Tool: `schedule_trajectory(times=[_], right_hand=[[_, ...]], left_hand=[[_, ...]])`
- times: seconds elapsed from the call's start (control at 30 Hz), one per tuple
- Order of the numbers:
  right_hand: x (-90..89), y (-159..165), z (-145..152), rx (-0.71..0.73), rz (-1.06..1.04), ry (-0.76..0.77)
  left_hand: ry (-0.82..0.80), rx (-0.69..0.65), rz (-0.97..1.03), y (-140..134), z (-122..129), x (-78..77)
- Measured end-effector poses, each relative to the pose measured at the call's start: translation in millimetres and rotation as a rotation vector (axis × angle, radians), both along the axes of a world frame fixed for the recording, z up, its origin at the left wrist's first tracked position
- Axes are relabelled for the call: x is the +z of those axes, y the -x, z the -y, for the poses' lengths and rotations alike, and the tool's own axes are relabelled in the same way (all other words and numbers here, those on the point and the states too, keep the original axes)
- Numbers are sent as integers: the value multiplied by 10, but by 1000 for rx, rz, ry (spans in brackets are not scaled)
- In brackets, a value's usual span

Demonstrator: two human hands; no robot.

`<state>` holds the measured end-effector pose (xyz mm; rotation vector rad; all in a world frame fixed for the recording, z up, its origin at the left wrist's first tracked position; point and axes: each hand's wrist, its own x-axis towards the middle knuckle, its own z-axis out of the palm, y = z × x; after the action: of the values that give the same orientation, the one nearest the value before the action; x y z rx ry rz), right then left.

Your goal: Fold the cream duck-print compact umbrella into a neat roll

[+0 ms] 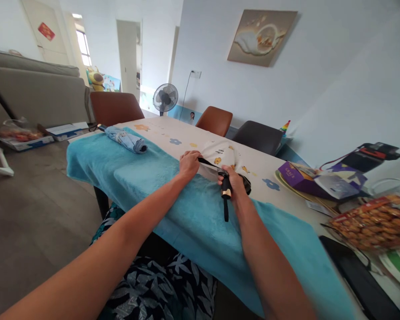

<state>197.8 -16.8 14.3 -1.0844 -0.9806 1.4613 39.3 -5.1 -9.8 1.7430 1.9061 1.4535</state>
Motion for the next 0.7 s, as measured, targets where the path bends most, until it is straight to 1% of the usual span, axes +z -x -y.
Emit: schedule_trajectory(times=[0.07,0.13,0.2,0.3,0.37,0.47,0.53,0.63,0.7], right_hand=[[30,2,17,-8,-12,-52],[40,23,25,-41,36,-83],[29,53,20,-144,119,-118],[-12,91,-2,-315,226,-157],[-41,106,-10,-356,269,-151],[-68,132,11,-293,329,-151],[-78,157,46,-222,343,-191],[-91,192,102,-136,357,-257],[-101,202,130,-72,385,-269]], left_hand=[[30,-46,2,-23,-17,-21],[52,-85,21,-40,-31,-42],[27,-95,35,-55,-37,-55],[-78,-74,94,-112,-42,-55],[-112,-121,172,-196,-56,-38],[-68,-298,245,-380,-89,25],[11,-372,254,-493,-109,87],[138,-361,312,-567,-128,170],[165,-342,341,-554,-137,196]])
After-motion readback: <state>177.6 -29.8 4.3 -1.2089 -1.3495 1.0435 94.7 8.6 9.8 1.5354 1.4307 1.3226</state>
